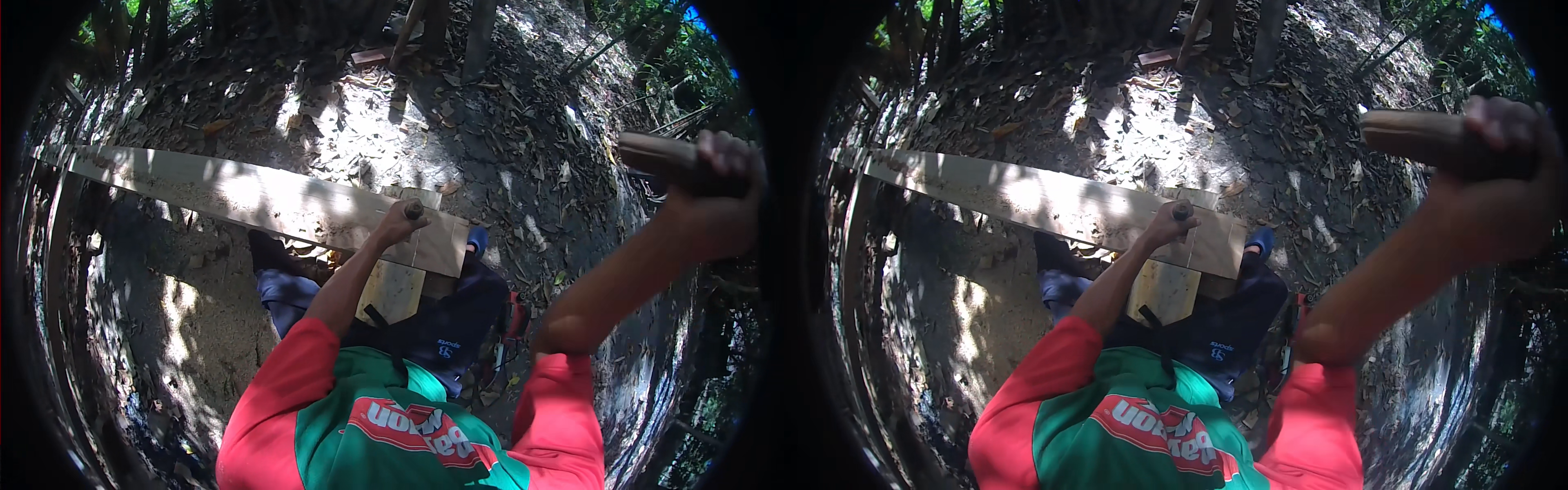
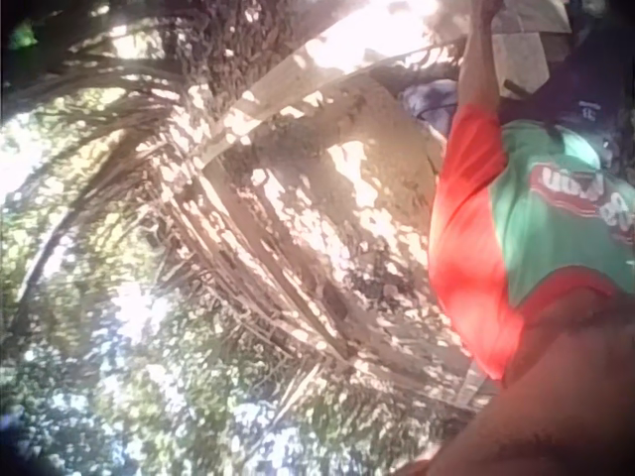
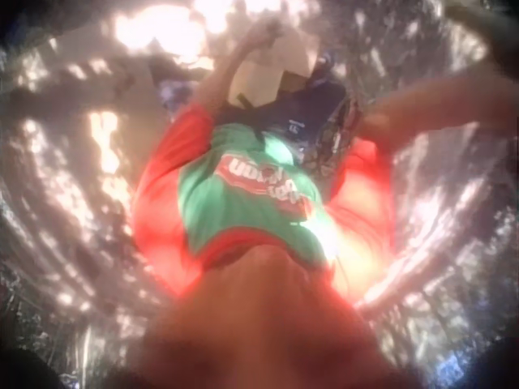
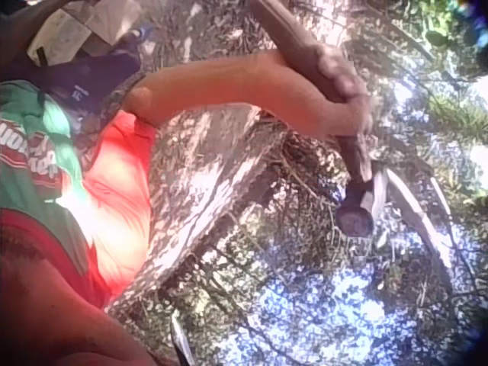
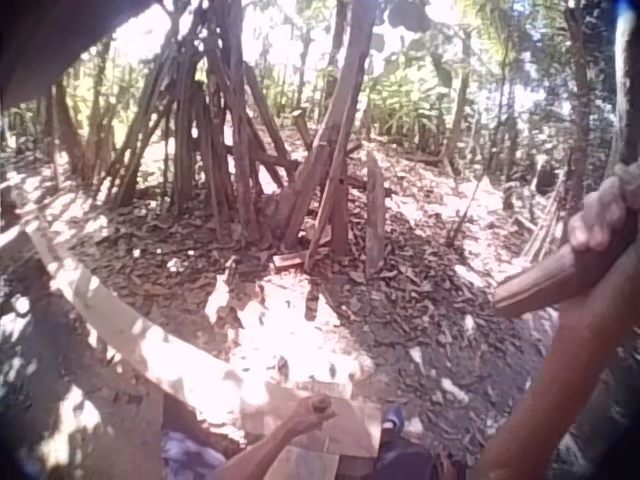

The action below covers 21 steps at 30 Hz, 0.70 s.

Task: The person uses a hammer and a chisel to carve a square hole into a long wooden beam while sitting on the ground.

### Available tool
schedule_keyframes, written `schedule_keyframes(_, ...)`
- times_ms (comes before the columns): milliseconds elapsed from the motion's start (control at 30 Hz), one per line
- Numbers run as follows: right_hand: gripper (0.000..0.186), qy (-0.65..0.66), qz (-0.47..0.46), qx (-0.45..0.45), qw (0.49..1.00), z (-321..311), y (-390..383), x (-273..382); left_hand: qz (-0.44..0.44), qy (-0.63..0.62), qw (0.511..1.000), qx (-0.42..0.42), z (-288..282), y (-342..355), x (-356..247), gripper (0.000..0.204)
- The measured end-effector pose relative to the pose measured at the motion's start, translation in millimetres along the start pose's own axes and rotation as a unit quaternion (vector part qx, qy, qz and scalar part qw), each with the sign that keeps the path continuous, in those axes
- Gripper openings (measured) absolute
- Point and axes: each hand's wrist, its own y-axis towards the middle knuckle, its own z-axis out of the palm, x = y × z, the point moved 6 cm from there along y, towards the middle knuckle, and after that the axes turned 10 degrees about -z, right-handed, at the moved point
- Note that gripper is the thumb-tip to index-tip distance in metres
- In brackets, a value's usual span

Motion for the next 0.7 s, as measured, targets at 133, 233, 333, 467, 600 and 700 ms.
schedule_keyframes(133, 0.047, -0.396, 0.316, 0.242, 0.827, 3.7, -303.4, -117.5, 0.088, -0.012, 0.996, 0.011, -0.1, 2.9, -5.0, 0.023)
schedule_keyframes(233, 0.07, -0.373, 0.357, 0.359, 0.777, 23.4, -403.2, -129.2, 0.218, 0.073, 0.972, -0.046, -27.8, 9.0, -20.9, 0.022)
schedule_keyframes(333, 0.034, -0.288, 0.638, 0.158, 0.696, -29.7, -484.6, -94.1, 0.068, 0.062, 0.995, -0.022, -11.3, 13.4, -6.8, 0.026)
schedule_keyframes(467, 0.027, -0.199, 0.771, 0.171, 0.58, -32.3, -526.3, -68.9, -0.041, 0.015, 0.999, 0.018, -4.1, 2.5, 9.1, 0.026)
schedule_keyframes(600, 0.04, -0.333, 0.628, 0.434, 0.553, -35.8, -569.4, -58.1, -0.027, 0.015, 0.998, -0.063, 9.0, -2.9, 1.2, 0.025)
schedule_keyframes(700, 0.045, -0.276, 0.694, 0.434, 0.504, -30.2, -564.2, -60.5, -0.025, 0.081, 0.996, 0.0, -4.6, 7.1, -0.9, 0.021)
